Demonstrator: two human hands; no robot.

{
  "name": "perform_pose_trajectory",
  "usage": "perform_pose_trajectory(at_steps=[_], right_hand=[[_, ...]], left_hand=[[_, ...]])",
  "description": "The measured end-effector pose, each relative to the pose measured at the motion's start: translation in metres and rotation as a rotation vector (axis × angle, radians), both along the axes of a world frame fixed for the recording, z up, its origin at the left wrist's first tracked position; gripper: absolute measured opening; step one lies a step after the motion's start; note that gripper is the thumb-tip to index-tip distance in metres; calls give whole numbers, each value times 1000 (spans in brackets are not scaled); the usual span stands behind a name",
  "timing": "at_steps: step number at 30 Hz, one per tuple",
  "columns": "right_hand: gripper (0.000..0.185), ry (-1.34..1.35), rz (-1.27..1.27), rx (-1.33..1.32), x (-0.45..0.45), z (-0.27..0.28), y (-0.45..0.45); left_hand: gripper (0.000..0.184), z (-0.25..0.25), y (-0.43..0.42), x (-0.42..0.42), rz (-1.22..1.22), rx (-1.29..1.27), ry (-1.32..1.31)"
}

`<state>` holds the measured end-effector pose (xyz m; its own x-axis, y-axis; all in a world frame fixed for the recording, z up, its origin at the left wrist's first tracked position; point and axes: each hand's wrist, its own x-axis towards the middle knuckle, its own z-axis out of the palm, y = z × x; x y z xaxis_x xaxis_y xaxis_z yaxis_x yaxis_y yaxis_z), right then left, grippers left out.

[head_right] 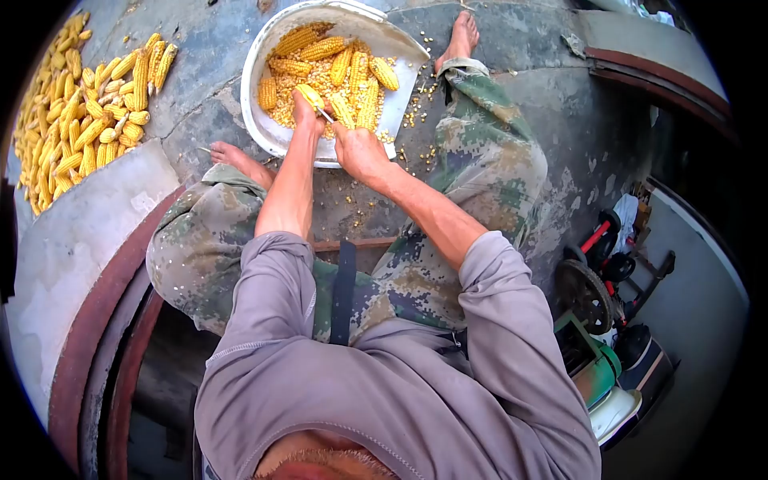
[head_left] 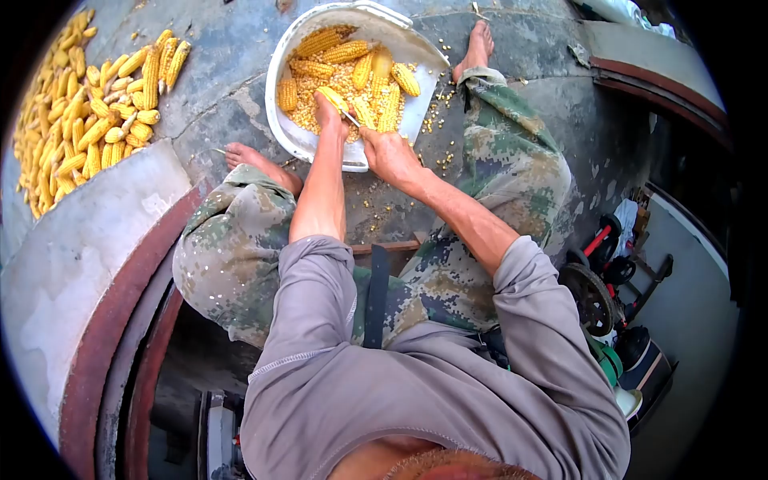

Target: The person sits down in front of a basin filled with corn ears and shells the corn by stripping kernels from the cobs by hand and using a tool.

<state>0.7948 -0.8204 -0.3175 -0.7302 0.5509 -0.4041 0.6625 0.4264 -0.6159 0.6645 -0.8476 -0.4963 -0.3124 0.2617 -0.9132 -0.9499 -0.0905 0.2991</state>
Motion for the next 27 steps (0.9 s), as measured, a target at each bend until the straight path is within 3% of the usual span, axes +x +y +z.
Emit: perform_pose_trajectory(at_steps=[3, 5, 6, 9, 11, 15, 17, 21, 27], right_hand=[[32, 218, -31, 33, 4, -21, 3], [32, -84, -570, -811, -9, -2, 21], [32, -49, -674, -1021, -11, 8, 30], [36, -27, -807, -1382, -10, 4, 61], [31, -49, -862, -1514, -13, -5, 85], [35, -156, -760, -1382, -20, 13, 103], [37, -244, -406, -980, -20, 32, 93], [42, -209, -303, -567, -7, 49, 80], [41, -167, -197, -407, 5, 39, 38]], left_hand=[[65, -1, -3, -4, -53, 5, 20], [65, 4, -2, -6, -40, 12, 8], [62, 8, -1, -5, -78, -57, 34], [59, 9, -4, -6, -149, -184, 100], [59, 10, -18, -13, -387, -35, 78], [59, 14, -22, -14, -423, -34, 74], [59, 7, -23, -18, -425, -15, 52], [58, 2, -28, -19, -278, 86, -20], [58, 0, -21, -15, -160, 85, -59]])
